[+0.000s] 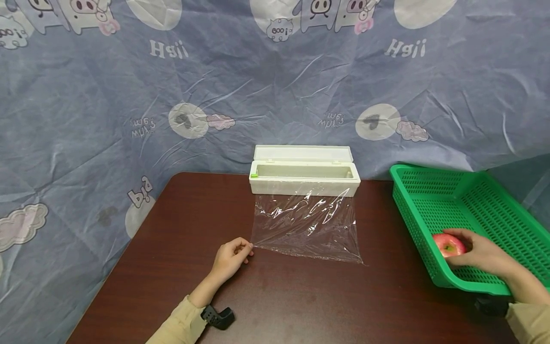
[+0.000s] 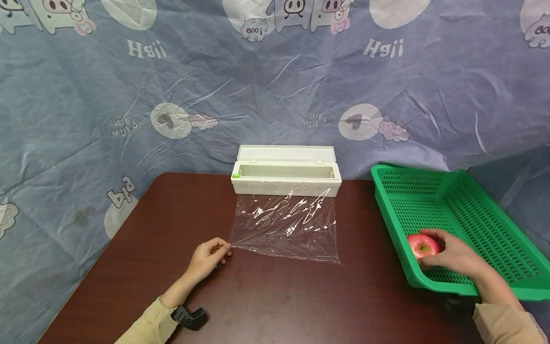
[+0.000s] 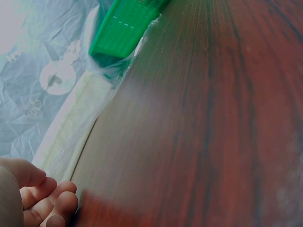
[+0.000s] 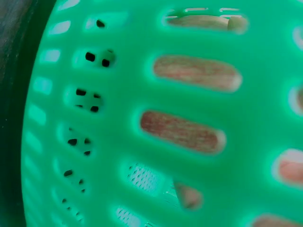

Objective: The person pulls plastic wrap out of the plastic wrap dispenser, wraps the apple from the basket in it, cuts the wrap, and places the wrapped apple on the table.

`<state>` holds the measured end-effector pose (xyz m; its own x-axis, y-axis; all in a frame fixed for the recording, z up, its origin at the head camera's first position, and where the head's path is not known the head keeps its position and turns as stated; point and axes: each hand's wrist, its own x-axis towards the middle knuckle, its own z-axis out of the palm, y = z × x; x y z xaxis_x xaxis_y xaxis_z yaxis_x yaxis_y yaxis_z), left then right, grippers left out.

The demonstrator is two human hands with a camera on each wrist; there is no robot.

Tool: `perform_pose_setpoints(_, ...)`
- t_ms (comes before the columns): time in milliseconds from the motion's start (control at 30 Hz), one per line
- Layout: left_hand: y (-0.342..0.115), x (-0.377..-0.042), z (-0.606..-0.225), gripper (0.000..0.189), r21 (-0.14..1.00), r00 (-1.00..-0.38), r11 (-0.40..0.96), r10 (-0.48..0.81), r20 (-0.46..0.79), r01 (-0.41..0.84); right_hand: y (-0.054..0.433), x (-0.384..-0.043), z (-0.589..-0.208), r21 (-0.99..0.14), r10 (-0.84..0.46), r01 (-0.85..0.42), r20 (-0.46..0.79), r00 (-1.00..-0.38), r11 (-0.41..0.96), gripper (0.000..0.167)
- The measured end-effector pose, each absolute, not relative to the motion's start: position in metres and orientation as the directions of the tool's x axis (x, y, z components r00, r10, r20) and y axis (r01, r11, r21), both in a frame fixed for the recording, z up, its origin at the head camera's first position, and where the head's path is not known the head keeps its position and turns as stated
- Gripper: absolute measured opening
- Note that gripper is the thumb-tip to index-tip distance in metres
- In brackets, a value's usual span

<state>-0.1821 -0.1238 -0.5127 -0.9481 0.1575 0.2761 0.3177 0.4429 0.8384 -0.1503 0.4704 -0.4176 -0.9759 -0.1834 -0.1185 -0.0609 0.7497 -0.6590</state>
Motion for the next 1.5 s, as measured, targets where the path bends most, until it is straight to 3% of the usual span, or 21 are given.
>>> perform_pose_setpoints(300, -0.124, -0.181, -0.512, 0.015, 0.837, -0.952, 0.453, 0.155, 0.264, 0.306, 0.476, -0.152, -0.419, -0.764, -0.257, -0.064, -0.136, -0.957, 0.642, 0.058)
perform_pose_setpoints(467, -0.124, -0.182, -0.513, 0.013, 0.833, -0.954, 0.464, 0.155, 0.258, 0.301, 0.477, -0.151, -0.419, -0.783, -0.312, -0.082, -0.149, -0.938, 0.617, 0.066)
perform_pose_setpoints(767, -0.124, -0.183, -0.514, 0.013, 0.825, -0.949, 0.469, 0.162, 0.27, 0.315, 0.47, -0.146, -0.418, -0.692, -0.167, -0.022, -0.144, -0.975, 0.722, 0.07)
perform_pose_setpoints(1100, -0.124, -0.181, -0.511, 0.014, 0.841, -0.952, 0.446, 0.154, 0.266, 0.307, 0.466, -0.147, -0.408, -0.633, -0.104, -0.041, -0.063, -0.993, 0.773, 0.077)
perform_pose_setpoints(1500, -0.125, -0.182, -0.512, 0.015, 0.835, -0.948, 0.449, 0.16, 0.276, 0.319, 0.465, -0.141, -0.406, -0.632, -0.032, -0.06, 0.056, -0.998, 0.773, 0.069)
